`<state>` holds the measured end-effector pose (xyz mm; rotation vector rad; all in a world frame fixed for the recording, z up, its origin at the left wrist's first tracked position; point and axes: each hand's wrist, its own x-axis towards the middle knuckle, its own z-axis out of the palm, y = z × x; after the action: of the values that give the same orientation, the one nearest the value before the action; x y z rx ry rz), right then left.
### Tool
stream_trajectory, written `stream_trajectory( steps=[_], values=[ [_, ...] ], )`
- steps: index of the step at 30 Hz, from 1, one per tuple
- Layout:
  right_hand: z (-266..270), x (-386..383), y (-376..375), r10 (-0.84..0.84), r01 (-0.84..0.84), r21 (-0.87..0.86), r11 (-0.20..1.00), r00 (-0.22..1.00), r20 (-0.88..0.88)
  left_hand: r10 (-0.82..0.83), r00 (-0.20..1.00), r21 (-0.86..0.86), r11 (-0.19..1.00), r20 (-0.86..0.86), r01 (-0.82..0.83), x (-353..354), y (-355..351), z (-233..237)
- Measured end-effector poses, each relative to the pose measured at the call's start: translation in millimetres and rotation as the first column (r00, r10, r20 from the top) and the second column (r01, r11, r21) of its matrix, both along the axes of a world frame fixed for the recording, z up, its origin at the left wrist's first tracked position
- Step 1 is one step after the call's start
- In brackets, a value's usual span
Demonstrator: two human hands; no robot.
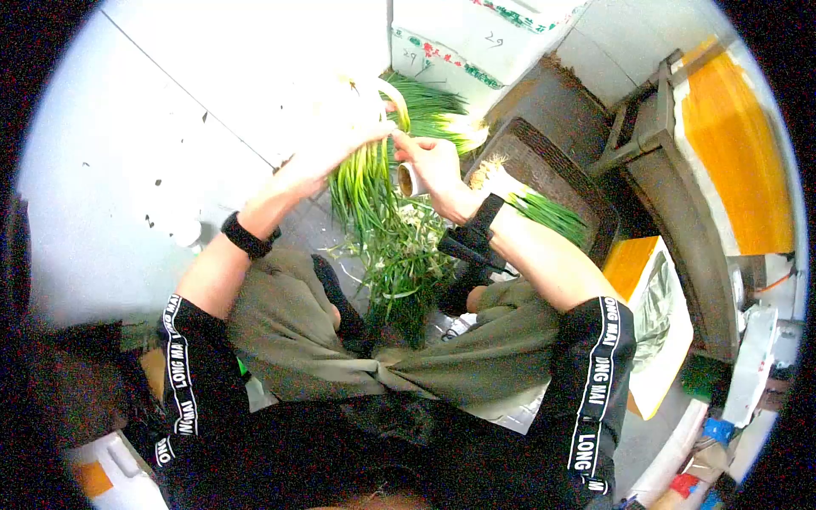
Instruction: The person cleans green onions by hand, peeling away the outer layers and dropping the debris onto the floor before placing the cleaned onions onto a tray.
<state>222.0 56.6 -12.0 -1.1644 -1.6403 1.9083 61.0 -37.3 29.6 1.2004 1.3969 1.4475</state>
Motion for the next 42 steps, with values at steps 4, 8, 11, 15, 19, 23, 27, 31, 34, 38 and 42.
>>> stream_trajectory(
  steps=[4,8,11,15,19,23,27,31,34,38,42],
  values=[
    [-12.4,-4.1,14.5,-0.105,0.107,0.095,0.99,0.994,-0.022,0.017,0.997,-0.026,0.999,-0.072,-0.019,7.5,4.2,-0.1],
    [-6.7,-0.7,16.5,-0.107,0.106,0.09,0.99,0.994,0.005,0.06,0.996,-0.091,0.994,-0.065,-0.066,2.5,5.6,6.7],
    [-11.6,4.9,19.9,-0.074,0.073,0.031,0.997,0.997,0.023,0.09,0.996,-0.073,0.993,-0.025,-0.092,-5.6,3.9,11.2],
    [-29.9,18.7,36.6,0.042,-0.065,0.162,0.985,0.989,0.139,0.165,0.985,-0.085,0.983,0.044,-0.161,-13.9,0.4,20.9],
    [-43.7,40.4,49.7,0.173,-0.484,0.597,0.639,0.848,0.502,0.215,0.973,-0.018,0.977,0.089,-0.214,-17.8,-4.7,23.6],
    [-60.8,56.7,55.0,0.089,-0.872,0.475,0.113,0.486,0.87,0.168,0.973,-0.068,0.985,0.156,-0.16,-25.0,-7.5,17.9],
    [-73.6,57.1,52.6,0.19,-0.927,0.353,0.124,0.372,0.909,0.154,0.979,-0.069,0.987,0.131,-0.146,-24.9,-7.4,15.4],
    [-87.5,56.6,46.8,0.21,-0.933,0.33,0.143,0.354,0.911,0.107,0.99,-0.112,0.989,0.087,-0.097,-21.0,-7.0,17.9],
    [-100.8,53.9,48.2,0.32,-0.985,0.135,0.109,0.163,0.933,0.08,0.995,-0.134,0.988,0.066,-0.071,-18.3,-9.7,19.1],
    [-76.9,43.3,39.2,0.291,-0.937,0.344,0.057,0.345,0.892,0.074,0.997,-0.155,0.985,0.013,-0.071,-14.4,-11.8,21.5],
    [-43.2,21.2,24.7,0.35,-0.74,0.551,0.386,0.67,0.655,0.066,0.998,-0.125,0.99,0.017,-0.064,-14.4,-14.8,19.5]
  ],
)
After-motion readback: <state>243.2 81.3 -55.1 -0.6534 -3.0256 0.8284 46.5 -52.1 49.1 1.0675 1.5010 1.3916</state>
